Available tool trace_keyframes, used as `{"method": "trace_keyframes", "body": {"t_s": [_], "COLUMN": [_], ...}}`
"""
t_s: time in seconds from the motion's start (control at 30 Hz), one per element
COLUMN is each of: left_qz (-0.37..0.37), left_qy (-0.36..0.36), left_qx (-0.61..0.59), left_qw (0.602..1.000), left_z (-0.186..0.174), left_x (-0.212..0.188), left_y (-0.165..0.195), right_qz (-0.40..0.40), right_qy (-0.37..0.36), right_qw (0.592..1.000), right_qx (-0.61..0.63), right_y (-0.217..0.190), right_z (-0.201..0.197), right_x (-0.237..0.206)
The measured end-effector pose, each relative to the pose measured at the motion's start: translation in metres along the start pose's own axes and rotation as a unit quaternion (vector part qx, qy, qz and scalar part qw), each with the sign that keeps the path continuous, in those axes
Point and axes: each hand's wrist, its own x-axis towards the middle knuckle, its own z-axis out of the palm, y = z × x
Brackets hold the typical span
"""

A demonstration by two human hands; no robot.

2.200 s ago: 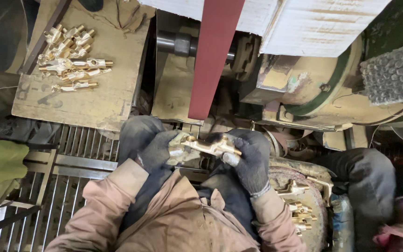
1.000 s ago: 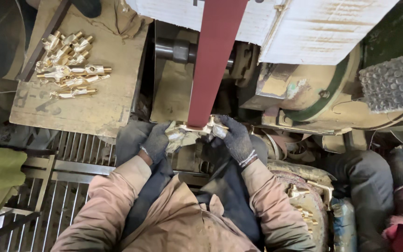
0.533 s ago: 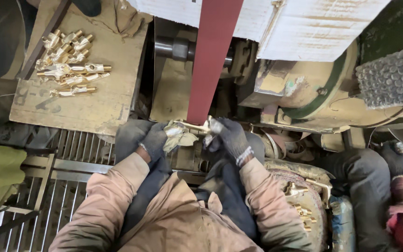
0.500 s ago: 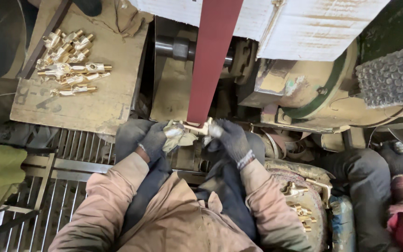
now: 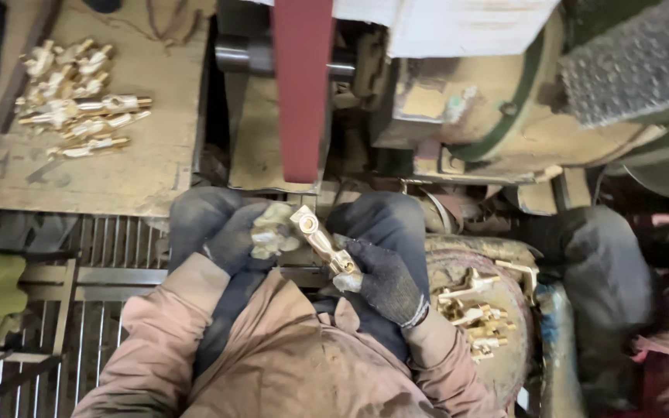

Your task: The person repeatedly presses small brass-colored metal parts against a vertical belt sander using a cloth, rotating the parts to sand different surfaces. Finished parts are placed on a nearby surface.

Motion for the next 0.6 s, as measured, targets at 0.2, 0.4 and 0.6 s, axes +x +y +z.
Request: {"method": "trace_keyframes", "body": {"t_s": [0.2,0.4,0.6], "left_qz": [0.041,0.02,0.034], "left_qy": [0.092,0.068,0.036], "left_qx": [0.217,0.289,0.363], "left_qw": [0.971,0.955,0.931], "left_z": [0.0,0.002,-0.011], "left_x": [0.021,0.033,0.049], "left_y": [-0.012,-0.025,-0.041], "right_qz": [0.018,0.16,0.289], "right_qy": [0.126,0.265,0.425], "right_qw": [0.992,0.928,0.847], "right_qx": [-0.007,0.207,0.137], "right_y": [0.016,0.058,0.114], "right_z": [-0.033,-0.077,-0.112], "right_x": [-0.045,-0.116,-0.199]}}
